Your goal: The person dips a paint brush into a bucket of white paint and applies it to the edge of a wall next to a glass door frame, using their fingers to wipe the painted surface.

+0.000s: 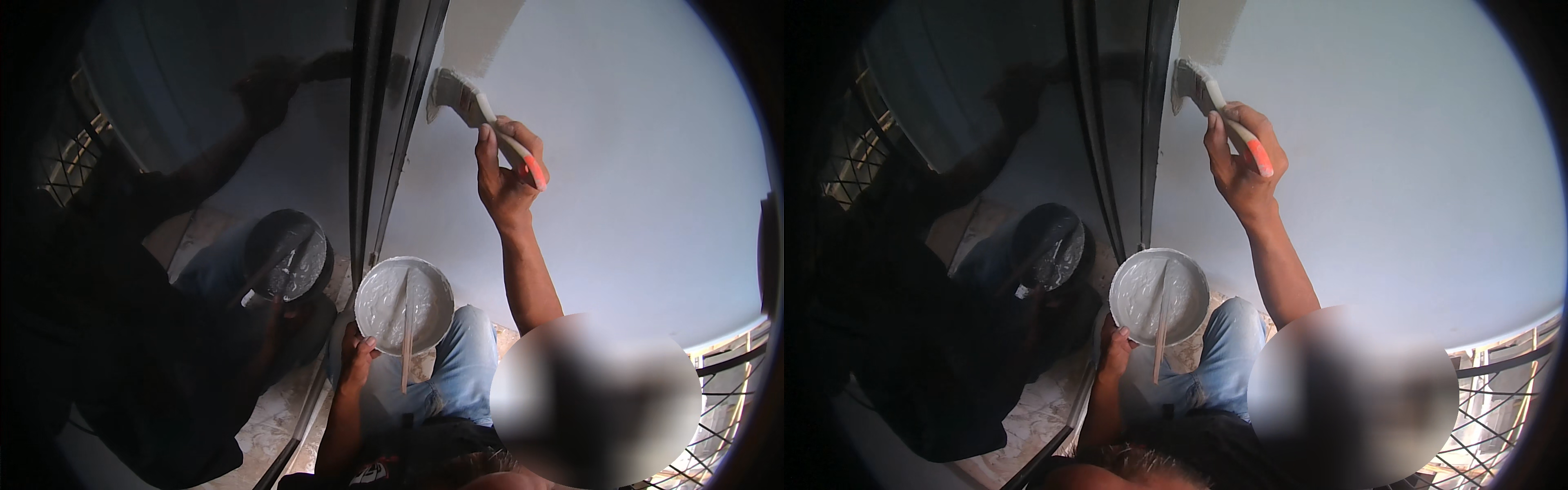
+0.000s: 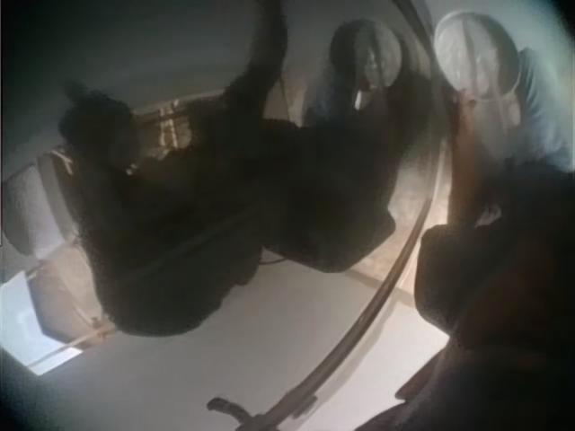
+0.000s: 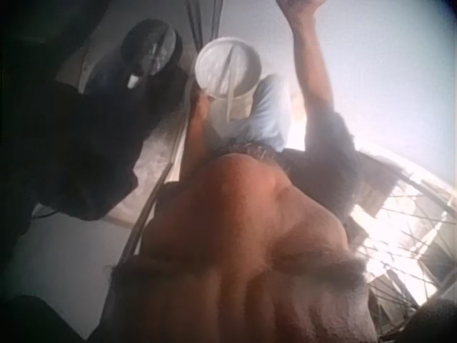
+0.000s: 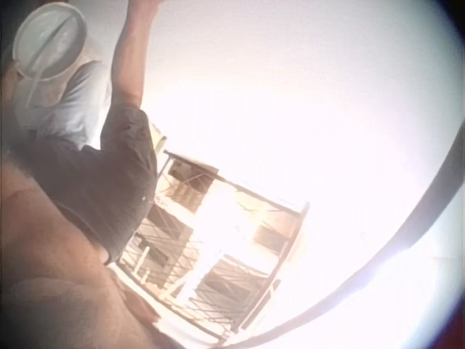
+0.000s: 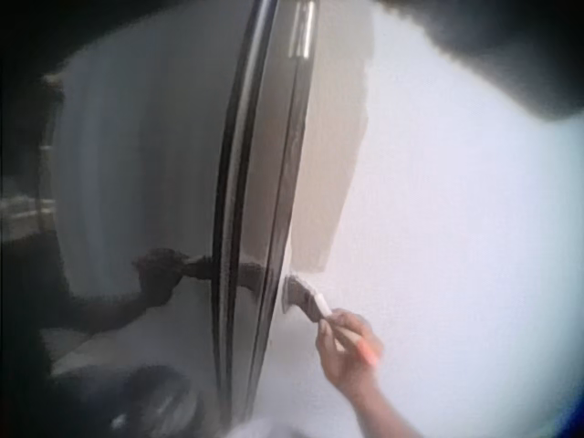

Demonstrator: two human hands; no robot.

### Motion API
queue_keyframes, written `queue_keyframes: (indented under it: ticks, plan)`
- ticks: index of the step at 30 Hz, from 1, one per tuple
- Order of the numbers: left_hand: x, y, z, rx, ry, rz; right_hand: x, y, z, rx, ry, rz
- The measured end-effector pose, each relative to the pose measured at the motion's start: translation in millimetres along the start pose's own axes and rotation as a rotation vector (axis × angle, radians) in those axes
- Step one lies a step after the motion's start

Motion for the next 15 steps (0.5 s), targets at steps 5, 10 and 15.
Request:
queue_keyframes:
  ticks: [5, 10, 15]
  plan:
    - [2, 0, 4, -0.027, -0.021, 0.023, 8, 5, 3, 0.109, 0.007, -0.039]
    - [3, -1, 3, -0.017, -0.003, 0.037, 5, -23, 1, -0.039, -0.071, 0.005]
    - [-3, -1, -4, 0.0, -0.004, 0.05, 9, -18, 7, 0.078, -0.02, 0.001]
Point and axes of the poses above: each hand's wrist, its own y-axis away from the middle knuckle, its own z-axis out of the back of the hand, x = y × z, the point moved 6 cm from there along -y, towards the middle knuckle, and after that the axes turned 2 degrees about -y, right-handed, at the moved point
